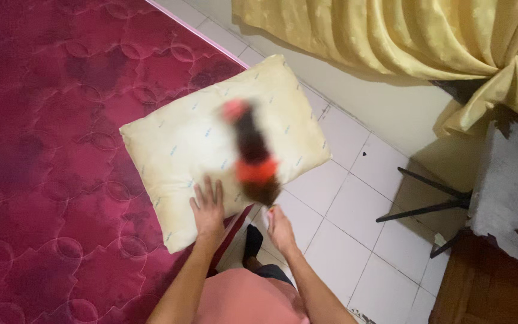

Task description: The person uses a duster to clean a pillow and then dusts the surface and edges of a mattress.

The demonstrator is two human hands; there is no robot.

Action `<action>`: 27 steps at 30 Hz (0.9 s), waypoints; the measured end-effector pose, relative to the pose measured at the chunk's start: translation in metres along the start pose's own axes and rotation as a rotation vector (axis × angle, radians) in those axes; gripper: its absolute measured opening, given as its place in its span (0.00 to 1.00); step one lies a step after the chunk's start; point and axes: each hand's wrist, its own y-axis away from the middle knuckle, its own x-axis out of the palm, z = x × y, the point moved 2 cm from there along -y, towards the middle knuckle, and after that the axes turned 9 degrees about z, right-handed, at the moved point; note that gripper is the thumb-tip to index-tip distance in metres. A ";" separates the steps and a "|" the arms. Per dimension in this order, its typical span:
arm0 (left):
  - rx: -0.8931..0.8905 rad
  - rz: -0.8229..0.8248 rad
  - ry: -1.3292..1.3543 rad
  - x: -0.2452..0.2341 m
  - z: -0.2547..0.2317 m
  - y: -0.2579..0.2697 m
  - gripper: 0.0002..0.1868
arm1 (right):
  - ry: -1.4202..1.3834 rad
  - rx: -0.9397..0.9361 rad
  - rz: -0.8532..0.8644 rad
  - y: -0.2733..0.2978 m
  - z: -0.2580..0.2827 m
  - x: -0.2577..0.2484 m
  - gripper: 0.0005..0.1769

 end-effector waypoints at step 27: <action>-0.105 0.189 0.424 -0.035 -0.004 -0.001 0.62 | -0.276 0.298 0.007 -0.013 -0.079 0.024 0.16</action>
